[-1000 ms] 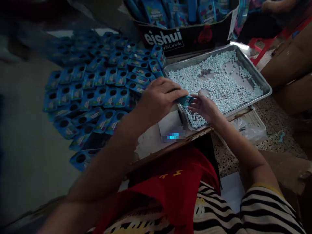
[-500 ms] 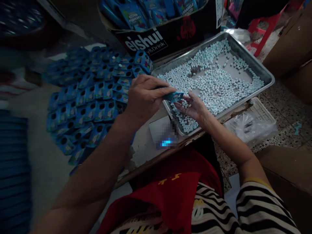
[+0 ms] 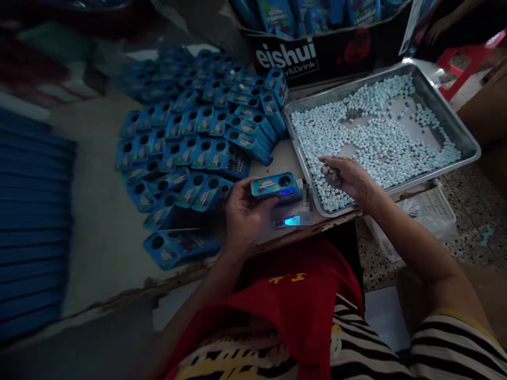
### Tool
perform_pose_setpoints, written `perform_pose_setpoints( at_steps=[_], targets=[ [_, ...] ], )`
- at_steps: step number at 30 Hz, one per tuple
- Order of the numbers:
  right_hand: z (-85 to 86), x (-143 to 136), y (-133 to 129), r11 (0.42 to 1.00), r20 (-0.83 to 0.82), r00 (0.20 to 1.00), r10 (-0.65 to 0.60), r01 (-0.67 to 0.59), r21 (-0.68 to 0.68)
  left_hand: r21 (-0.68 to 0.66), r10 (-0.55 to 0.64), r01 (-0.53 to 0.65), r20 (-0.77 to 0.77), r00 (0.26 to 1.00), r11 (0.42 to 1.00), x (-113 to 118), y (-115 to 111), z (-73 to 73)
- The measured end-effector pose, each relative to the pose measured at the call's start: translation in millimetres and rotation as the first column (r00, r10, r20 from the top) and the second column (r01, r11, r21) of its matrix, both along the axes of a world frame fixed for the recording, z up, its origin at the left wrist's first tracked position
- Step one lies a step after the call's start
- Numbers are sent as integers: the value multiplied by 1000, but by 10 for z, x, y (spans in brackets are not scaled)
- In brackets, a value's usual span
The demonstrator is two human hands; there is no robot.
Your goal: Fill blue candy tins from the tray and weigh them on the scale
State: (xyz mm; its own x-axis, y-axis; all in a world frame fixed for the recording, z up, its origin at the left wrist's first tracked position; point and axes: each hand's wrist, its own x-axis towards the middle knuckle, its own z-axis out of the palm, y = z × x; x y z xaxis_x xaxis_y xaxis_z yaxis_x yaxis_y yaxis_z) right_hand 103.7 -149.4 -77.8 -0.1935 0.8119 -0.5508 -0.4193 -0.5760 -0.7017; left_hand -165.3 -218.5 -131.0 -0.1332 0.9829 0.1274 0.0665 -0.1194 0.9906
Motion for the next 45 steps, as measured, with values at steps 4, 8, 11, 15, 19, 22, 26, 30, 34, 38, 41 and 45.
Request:
perform_pose_setpoints(
  at_steps=[4,8,11,15,19,22,26,30,34,38,41,45],
  targets=[
    [237,-106,-16,994,15,996,88,-88,63,-27,7,-6,46,999,1000,-21,-125,-119],
    [475,-197,-99,985,158,982,104,-124,119,129,-16,15,9,1000,991,-139,-203,-16],
    [607,-206,-152,984,298,950,88,-129,120,260,39,6,-167,985,966,-348,-328,222],
    [662,-149,-91,985,403,911,89,-142,103,359,151,-54,-248,957,932,-624,-474,536],
    [614,-93,11,980,390,910,139,-184,78,419,160,-50,-232,960,907,-721,-515,645],
    [589,-75,11,973,379,911,159,-209,94,406,163,-24,-312,936,914,-686,-515,631],
    [630,-109,-55,934,396,897,197,-295,203,348,144,23,-445,884,937,-598,-484,588],
    [720,-259,-118,847,468,853,229,-412,335,284,116,36,-498,860,958,-536,-399,535],
    [764,-436,-143,794,553,800,235,-486,365,230,74,53,-511,856,972,-492,-320,507],
    [728,-524,-119,764,553,787,275,-528,371,211,45,61,-467,883,976,-451,-282,497],
    [713,-567,-118,769,552,787,277,-526,364,205,33,65,-442,897,977,-439,-266,471],
    [779,-591,-156,791,557,787,266,-508,341,223,27,83,-452,891,971,-399,-204,427]
  ],
)
